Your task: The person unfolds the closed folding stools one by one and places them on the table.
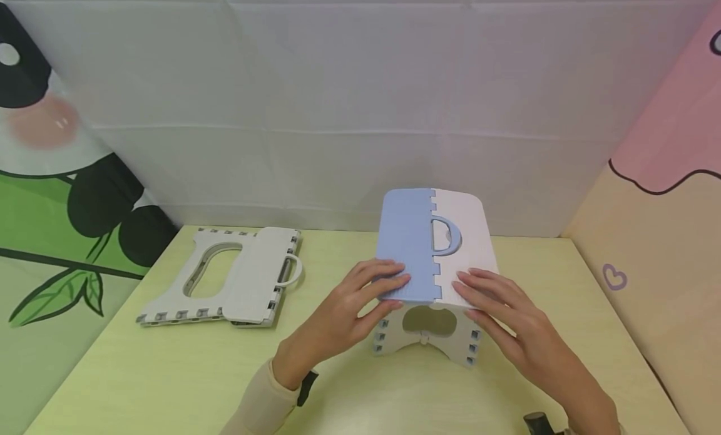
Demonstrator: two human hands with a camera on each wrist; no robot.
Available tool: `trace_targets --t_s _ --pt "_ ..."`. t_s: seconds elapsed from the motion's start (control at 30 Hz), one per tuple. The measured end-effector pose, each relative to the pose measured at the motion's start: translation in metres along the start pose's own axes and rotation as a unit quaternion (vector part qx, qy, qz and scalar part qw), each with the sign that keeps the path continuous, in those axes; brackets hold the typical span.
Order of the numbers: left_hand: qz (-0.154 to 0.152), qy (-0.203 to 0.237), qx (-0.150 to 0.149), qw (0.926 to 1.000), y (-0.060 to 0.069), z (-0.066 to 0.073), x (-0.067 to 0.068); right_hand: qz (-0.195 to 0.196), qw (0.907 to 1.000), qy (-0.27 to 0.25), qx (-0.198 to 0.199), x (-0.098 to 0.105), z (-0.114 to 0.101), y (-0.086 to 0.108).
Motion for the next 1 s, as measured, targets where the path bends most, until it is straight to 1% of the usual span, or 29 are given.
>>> trace_targets --t_s 0.27,0.43,0.7,1.0 --pt "0.009 0.0 -0.006 0.9999 0.001 0.0 0.0 -0.001 1.0 0.006 0.0 -0.002 0.002 0.003" --pt "0.016 -0.002 -0.015 0.9998 0.0 0.001 -0.002 0.004 0.9999 0.003 0.01 -0.002 0.003 0.007" --pt "0.019 -0.014 -0.016 0.9996 -0.003 0.003 -0.009 0.011 0.9996 -0.002 0.025 0.002 0.008 0.013" --pt "0.015 -0.024 -0.008 0.9996 -0.01 0.006 -0.017 0.011 0.9998 0.008 0.018 0.009 0.012 0.015"
Point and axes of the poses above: each hand's wrist, its own y-axis away from the middle knuckle, its own x-axis out of the back of the hand, z = x × y, the point moved 9 cm from there along -y, towards the middle knuckle, and after that the axes turned 15 degrees about x, right-handed, at the moved point
